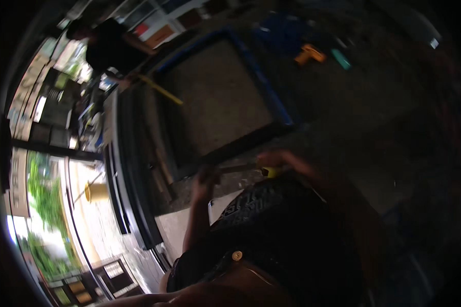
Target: The person retrieves a metal frame from a stack and places it on a workbench, measures the frame using a tape measure, and writes measurements onto a piece of cardboard with a pencil.
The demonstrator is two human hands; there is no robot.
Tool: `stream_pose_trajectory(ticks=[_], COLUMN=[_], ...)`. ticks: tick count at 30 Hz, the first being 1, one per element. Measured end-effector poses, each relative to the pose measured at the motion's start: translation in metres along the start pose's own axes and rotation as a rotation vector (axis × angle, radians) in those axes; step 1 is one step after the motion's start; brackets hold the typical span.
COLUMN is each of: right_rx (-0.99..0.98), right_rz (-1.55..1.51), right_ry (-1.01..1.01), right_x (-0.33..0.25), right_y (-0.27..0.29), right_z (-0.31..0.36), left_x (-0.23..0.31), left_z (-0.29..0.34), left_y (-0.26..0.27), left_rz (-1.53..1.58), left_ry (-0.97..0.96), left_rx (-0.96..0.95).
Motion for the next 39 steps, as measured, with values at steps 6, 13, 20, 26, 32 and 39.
stream_pose_trajectory(ticks=[6, 13, 20, 26, 32, 39], right_rx=[-0.129, -0.197, -0.096, -0.115, -0.125, -0.249], right_rz=[0.144, 0.11, 0.179, 0.228, 0.181, 0.178], right_ry=[0.286, -0.104, -0.155, -0.209, -0.218, -0.213], right_x=[0.039, 0.072, 0.084, 0.079, 0.077, 0.088], right_y=[0.008, 0.02, 0.028, 0.039, 0.053, 0.048], right_z=[0.062, 0.111, 0.111, 0.101, 0.091, 0.071], left_x=[0.072, 0.071, -0.005, -0.07, -0.07, -0.081], left_z=[0.0, 0.001, -0.013, -0.028, -0.007, 0.038], left_y=[0.112, 0.163, 0.193, 0.158, 0.142, 0.175], left_rz=[0.659, 0.229, -0.152, 0.73, 0.519, 0.492], left_ry=[-0.195, -0.223, -0.303, -0.04, -0.048, -0.153], left_rx=[0.452, 0.517, 0.619, 0.572, 0.819, 1.039])
Point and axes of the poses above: each hand's wrist, its own z-axis away from the middle knuckle, its own y-axis out of the back of the hand, x = y × z, the point moved 9 cm from there along -z, towards the middle knuckle, and after that the axes turned 13 degrees about z, right-handed, at the moved point
